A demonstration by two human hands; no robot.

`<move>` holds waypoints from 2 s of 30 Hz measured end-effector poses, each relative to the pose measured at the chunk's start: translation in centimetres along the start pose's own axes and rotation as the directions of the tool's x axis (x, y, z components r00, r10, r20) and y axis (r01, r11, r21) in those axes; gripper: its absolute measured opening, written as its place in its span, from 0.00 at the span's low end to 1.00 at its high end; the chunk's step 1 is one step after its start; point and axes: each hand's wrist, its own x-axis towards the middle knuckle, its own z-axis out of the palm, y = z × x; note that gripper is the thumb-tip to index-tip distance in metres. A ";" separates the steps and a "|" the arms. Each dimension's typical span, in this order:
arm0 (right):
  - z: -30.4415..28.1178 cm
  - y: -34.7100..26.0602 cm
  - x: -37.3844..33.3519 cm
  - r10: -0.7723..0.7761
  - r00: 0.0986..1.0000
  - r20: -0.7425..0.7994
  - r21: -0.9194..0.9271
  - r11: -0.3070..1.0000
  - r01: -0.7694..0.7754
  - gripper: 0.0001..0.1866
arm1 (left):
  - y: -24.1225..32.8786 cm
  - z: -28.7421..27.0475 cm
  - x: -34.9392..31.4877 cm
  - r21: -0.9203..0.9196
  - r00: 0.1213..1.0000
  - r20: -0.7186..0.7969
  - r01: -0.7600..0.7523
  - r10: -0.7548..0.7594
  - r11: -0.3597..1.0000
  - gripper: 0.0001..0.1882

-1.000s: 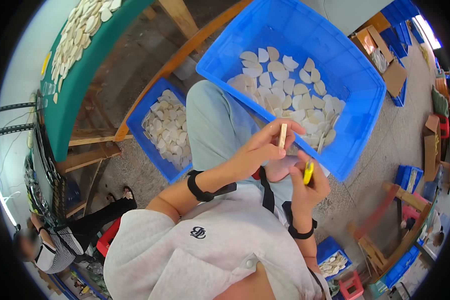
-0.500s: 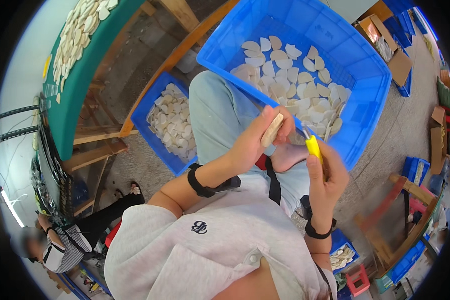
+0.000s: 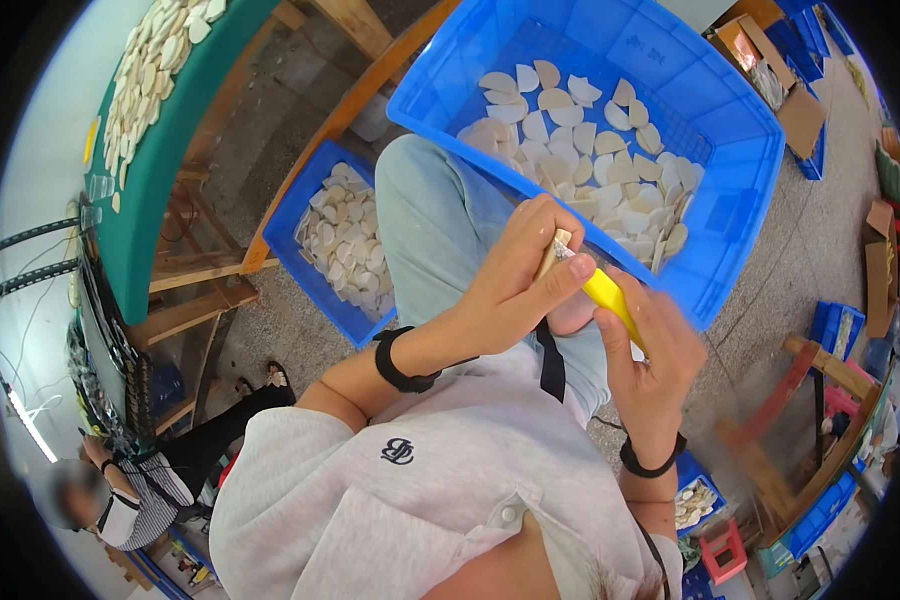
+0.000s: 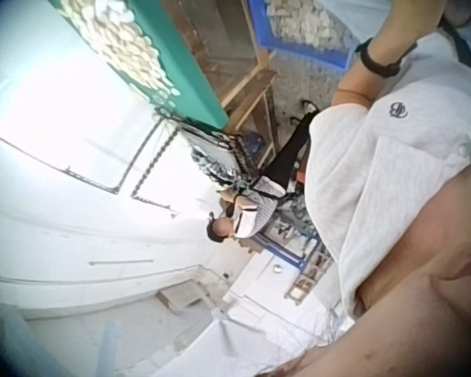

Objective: Scraping and cleaning small white objects using a utility knife while sitting on the floor.

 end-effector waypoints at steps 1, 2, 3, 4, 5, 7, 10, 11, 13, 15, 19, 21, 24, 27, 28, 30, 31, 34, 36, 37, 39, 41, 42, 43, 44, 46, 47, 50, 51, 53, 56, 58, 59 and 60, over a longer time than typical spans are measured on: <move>0.0 0.0 0.0 -0.015 1.000 0.000 -0.022 1.000 0.015 0.18 | -0.1 0.0 0.0 0.000 1.000 0.000 0.002 -0.002 1.000 0.11; 0.0 -0.1 0.0 -0.014 1.000 0.002 -0.021 1.000 0.014 0.18 | -0.1 0.0 -0.1 0.014 1.000 -0.006 -0.014 0.014 1.000 0.11; 0.0 -0.1 0.0 -0.021 1.000 0.008 -0.042 0.999 0.021 0.18 | -0.2 -0.1 -0.1 0.029 0.999 -0.011 -0.030 0.030 0.999 0.12; -0.1 -0.2 0.0 -0.027 1.000 0.014 -0.064 0.998 0.027 0.18 | -0.2 -0.1 -0.2 0.027 1.000 -0.011 -0.028 0.028 0.999 0.12; -0.1 -0.2 -0.1 -0.025 1.000 0.016 -0.064 0.998 0.026 0.18 | -0.2 -0.1 -0.2 0.026 0.999 -0.020 -0.029 0.030 0.999 0.12; 0.1 -0.3 -0.1 -0.053 0.999 0.008 -0.091 0.994 0.054 0.18 | -0.2 0.0 -0.3 0.024 0.999 -0.028 -0.029 0.030 0.999 0.13; 0.3 -0.3 -0.2 -0.067 0.998 -0.001 -0.105 0.992 0.066 0.18 | -0.3 0.0 -0.6 -0.016 0.999 -0.040 -0.004 0.003 1.000 0.13; 0.3 -0.4 -0.2 -0.065 0.998 0.000 -0.105 0.992 0.065 0.18 | -0.3 0.0 -0.6 -0.028 0.999 -0.047 0.001 -0.002 1.000 0.14; 0.4 -0.5 -0.3 -0.057 0.998 0.011 -0.126 0.990 0.058 0.18 | -0.5 0.0 -0.7 -0.039 0.999 -0.052 0.006 -0.008 0.999 0.14; 0.6 -0.4 -0.3 -0.070 0.998 -0.004 -0.128 0.989 0.069 0.18 | -0.7 -0.1 -0.8 -0.036 0.998 -0.061 0.002 -0.005 0.999 0.14; 0.8 -0.5 -0.3 -0.084 0.996 -0.019 -0.134 0.988 0.081 0.17 | -1.1 -0.1 -0.9 -0.002 0.996 -0.083 -0.008 0.008 1.000 0.14; 1.1 -0.5 -0.3 -0.078 0.997 -0.028 -0.132 0.989 0.074 0.17 | -1.3 -0.1 -0.9 0.045 0.991 -0.116 -0.059 0.063 0.997 0.15; 1.4 -0.6 -0.4 -0.035 0.998 -0.058 -0.137 0.990 0.027 0.16 | -1.5 -0.1 -0.3 0.149 0.984 -0.134 -0.095 0.115 0.984 0.14; 1.6 -0.2 -0.3 0.039 0.991 -0.125 -0.081 0.995 -0.050 0.15 | -0.7 0.7 -0.2 -0.226 0.987 -0.156 0.008 -0.044 0.974 0.15; 1.6 0.0 -0.3 0.090 0.982 -0.169 -0.029 0.995 -0.096 0.14 | -0.7 0.4 -0.2 -0.223 0.986 -0.161 0.009 -0.045 0.975 0.15; 1.4 0.1 -0.2 0.100 0.978 -0.182 0.016 0.995 -0.098 0.13 | -0.9 -0.4 0.1 -0.614 0.979 -0.001 0.161 -0.204 0.773 0.18; 1.3 0.0 -0.2 0.113 0.973 -0.200 0.053 0.993 -0.104 0.13 | -0.9 -0.6 0.3 -0.613 0.979 -0.001 0.161 -0.205 0.773 0.18; 1.0 -0.2 -0.3 0.135 0.978 -0.159 0.073 0.990 -0.125 0.13 | -1.5 -1.2 0.6 -0.728 0.953 0.159 0.289 -0.257 0.621 0.20; 0.6 -0.6 -0.5 0.176 0.979 -0.105 0.084 0.982 -0.168 0.13 | -2.2 -1.6 0.6 -0.814 0.933 0.290 0.358 -0.214 0.458 0.20; 0.5 -0.9 -0.5 0.214 0.975 -0.054 0.093 0.974 -0.209 0.13 | -2.3 -1.7 0.6 -0.813 0.933 0.289 0.357 -0.215 0.460 0.20; 0.5 -1.3 -0.3 0.200 0.979 -0.047 0.109 0.975 -0.194 0.13 | -2.4 -1.8 0.5 -0.885 0.928 0.339 0.370 -0.155 0.283 0.21; 0.7 -1.3 -0.3 0.190 0.981 -0.047 0.121 0.976 -0.183 0.13 | -0.7 -1.4 0.4 -0.841 0.922 0.254 0.360 -0.292 0.405 0.20; 0.9 -1.2 -0.2 0.147 0.988 -0.055 0.131 0.982 -0.138 0.13 | -0.1 -1.2 0.3 -0.777 0.901 0.145 0.360 -0.410 0.516 0.20; 0.9 -1.1 -0.2 0.102 0.993 -0.066 0.136 0.986 -0.093 0.13 | -0.4 -1.2 0.1 -0.776 0.901 0.150 0.362 -0.406 0.517 0.20; 0.9 -1.1 -0.3 0.103 0.992 -0.071 0.133 0.987 -0.093 0.13 | -1.1 -1.2 -0.2 -0.581 0.951 0.090 0.292 -0.297 0.760 0.18; 0.9 -1.1 -0.4 0.079 0.996 -0.028 0.139 0.988 -0.074 0.14 | -1.0 -1.2 -0.4 -0.331 0.984 0.064 0.175 -0.163 0.927 0.17; 0.9 -1.1 -0.4 0.077 0.997 -0.031 0.139 0.988 -0.072 0.14 | -0.5 -1.1 -0.4 -0.251 0.982 0.066 0.190 -0.179 0.949 0.15; 1.0 -1.0 -0.4 0.062 0.998 -0.001 0.102 0.993 -0.062 0.14 | 0.0 -1.0 -0.5 -0.155 0.981 0.049 0.191 -0.185 0.969 0.13; 1.1 -0.9 -0.3 0.055 0.998 -0.010 0.110 0.993 -0.053 0.14 | 0.1 -1.0 -0.5 -0.141 0.983 0.034 0.181 -0.178 0.973 0.13; 1.1 -0.9 -0.3 0.049 0.999 -0.018 0.118 0.992 -0.047 0.14 | -0.1 -1.1 -0.5 -0.104 0.988 0.041 0.153 -0.150 0.983 0.12; 1.3 -0.8 -0.4 0.031 0.999 -0.026 0.112 0.993 -0.028 0.15 | -0.4 -1.3 -0.5 -0.048 0.994 0.043 0.105 -0.103 0.993 0.11; 1.3 -0.9 -0.5 0.015 1.000 -0.014 0.029 0.999 -0.015 0.16 | -0.4 -1.3 -0.5 -0.028 0.996 0.039 0.084 -0.083 0.996 0.10; 1.3 -0.8 -0.5 0.015 1.000 -0.015 0.029 0.999 -0.014 0.16 | -0.3 -1.2 -0.6 -0.033 0.995 0.037 0.098 -0.097 0.995 0.11; 1.3 -0.8 -0.5 -0.002 1.000 -0.020 -0.008 1.000 0.002 0.16 | -0.3 -1.2 -0.7 -0.038 0.993 0.035 0.112 -0.111 0.993 0.11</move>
